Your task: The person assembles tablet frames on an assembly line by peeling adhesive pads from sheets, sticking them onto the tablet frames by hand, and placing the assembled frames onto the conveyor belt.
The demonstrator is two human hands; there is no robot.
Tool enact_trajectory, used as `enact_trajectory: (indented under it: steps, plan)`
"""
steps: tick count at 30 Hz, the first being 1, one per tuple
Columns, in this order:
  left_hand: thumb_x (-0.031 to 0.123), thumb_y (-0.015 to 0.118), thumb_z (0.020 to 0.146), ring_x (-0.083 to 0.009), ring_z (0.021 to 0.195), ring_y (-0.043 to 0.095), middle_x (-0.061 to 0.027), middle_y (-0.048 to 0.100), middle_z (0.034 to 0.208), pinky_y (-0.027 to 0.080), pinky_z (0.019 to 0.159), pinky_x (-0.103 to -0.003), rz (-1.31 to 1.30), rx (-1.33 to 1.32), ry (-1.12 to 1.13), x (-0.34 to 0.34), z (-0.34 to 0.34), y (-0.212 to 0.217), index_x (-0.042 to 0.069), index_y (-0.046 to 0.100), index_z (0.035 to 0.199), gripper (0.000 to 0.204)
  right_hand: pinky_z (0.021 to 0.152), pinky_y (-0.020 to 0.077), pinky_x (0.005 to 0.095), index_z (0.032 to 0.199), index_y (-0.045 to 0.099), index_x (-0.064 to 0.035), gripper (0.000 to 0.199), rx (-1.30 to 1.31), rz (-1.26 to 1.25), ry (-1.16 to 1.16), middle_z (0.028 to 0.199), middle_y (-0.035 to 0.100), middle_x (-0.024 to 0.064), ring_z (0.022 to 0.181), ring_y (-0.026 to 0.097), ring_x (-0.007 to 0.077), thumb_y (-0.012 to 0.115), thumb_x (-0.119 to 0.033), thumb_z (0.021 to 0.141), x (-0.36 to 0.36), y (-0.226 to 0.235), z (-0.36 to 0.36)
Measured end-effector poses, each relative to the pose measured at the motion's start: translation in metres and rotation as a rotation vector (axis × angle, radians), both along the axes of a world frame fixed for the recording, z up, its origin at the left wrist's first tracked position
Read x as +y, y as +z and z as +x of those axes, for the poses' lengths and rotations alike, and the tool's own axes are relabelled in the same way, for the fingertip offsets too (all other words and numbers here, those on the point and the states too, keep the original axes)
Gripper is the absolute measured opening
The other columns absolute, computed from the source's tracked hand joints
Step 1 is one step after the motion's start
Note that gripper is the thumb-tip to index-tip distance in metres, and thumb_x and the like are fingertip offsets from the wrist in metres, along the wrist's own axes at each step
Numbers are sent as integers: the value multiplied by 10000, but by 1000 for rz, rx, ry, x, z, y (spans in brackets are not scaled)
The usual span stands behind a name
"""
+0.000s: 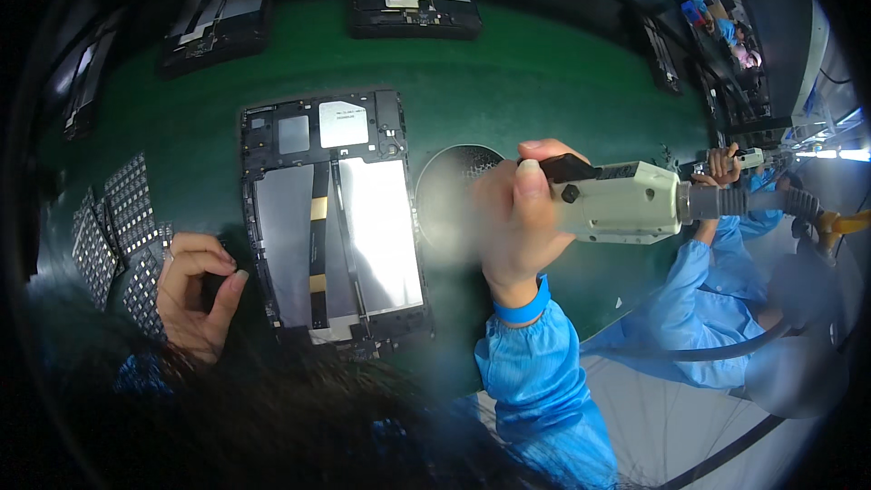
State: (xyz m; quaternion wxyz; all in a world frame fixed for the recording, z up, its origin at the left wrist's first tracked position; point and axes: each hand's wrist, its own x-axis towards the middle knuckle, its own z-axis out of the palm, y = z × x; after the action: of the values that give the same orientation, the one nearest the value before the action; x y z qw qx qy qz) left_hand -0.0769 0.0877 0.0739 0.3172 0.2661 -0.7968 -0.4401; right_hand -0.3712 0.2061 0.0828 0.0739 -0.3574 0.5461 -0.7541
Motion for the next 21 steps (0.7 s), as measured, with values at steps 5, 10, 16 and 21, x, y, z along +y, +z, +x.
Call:
enact_trajectory:
  steps: [5,10,16,21]
  plan:
    - [-97,726,780,-212,849,585,-133,584,991,471,773,-291,0,7,-3,-1,0,-4,10,607,930,219,414,334,263,1094,512,-39,240,-16,19,1,530,339,-21,410,313,79,470,-256,1001,-3,2,4]
    - [-98,731,771,-218,858,596,-135,595,998,473,776,-296,12,-11,-32,-2,0,-5,12,614,928,224,420,337,266,1089,511,-41,237,-79,-14,96,531,338,-22,412,311,82,461,-257,1004,0,0,1]
    - [-22,775,780,-199,847,637,-127,600,1023,543,758,-282,153,40,-149,-4,6,2,12,646,981,242,435,339,260,1115,527,-23,289,-73,-28,69,561,353,-25,441,336,79,478,-291,1018,-8,4,10]
    - [25,753,818,-177,864,635,-77,596,1047,554,770,-278,280,24,-222,-13,10,2,32,650,1005,214,441,366,277,1235,517,-21,351,-166,-186,281,564,385,-25,462,377,96,491,-306,1032,-1,35,37]
